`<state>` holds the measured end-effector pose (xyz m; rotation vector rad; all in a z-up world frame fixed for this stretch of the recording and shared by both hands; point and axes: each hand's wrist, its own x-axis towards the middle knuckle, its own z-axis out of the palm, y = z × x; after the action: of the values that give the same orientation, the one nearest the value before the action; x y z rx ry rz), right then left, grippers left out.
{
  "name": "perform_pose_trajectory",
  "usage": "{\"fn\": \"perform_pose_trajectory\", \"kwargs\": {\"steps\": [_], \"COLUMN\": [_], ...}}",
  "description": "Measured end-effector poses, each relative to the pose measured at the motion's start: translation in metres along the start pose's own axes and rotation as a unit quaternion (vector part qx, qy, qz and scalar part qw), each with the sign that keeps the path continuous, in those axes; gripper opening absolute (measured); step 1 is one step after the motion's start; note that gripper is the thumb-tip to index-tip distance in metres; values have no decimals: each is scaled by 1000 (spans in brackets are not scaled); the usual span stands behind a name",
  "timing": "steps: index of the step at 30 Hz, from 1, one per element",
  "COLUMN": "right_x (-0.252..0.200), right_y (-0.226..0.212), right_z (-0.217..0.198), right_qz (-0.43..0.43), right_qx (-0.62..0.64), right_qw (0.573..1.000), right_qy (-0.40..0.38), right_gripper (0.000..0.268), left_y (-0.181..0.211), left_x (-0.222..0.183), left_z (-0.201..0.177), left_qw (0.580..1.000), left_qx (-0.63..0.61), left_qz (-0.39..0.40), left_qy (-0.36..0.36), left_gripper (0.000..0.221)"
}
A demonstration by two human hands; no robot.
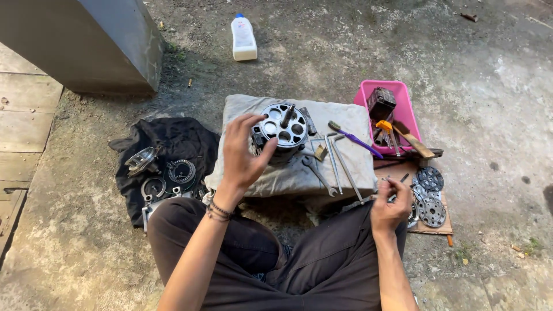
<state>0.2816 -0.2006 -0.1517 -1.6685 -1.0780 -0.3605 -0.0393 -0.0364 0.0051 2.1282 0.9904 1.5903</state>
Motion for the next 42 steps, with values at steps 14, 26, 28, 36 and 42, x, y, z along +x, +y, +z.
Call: {"fn": "perform_pose_trajectory", "kwargs": {"steps": [14, 26, 28, 36, 42], "right_x": [47, 0, 2, 1, 5], "right_y": [-121, -84, -82, -115, -122], "right_z": [84, -14, -9, 7, -9], "right_qz": [-86, -50, -49, -43, 8], "right_qx": [-107, 3, -3, 2, -46], "right_qw": [924, 969, 970, 975, 966], "right_qy": [-357, -243, -238, -217, -255], "right_gripper": [37, 8, 19, 14, 15], "left_y": [-35, -41, -46, -74, -36], "left_x": [8, -61, -70, -90, -63], "left_z": [47, -11, -17, -8, -3], "left_qw": [981, 990, 985, 960, 978], "left_qx": [130, -85, -38, -150, -108], "left_qz": [-103, -106, -88, -179, -175], "left_qy": [-99, 46, 144, 154, -23], "left_gripper": [58, 58, 15, 30, 103]}}
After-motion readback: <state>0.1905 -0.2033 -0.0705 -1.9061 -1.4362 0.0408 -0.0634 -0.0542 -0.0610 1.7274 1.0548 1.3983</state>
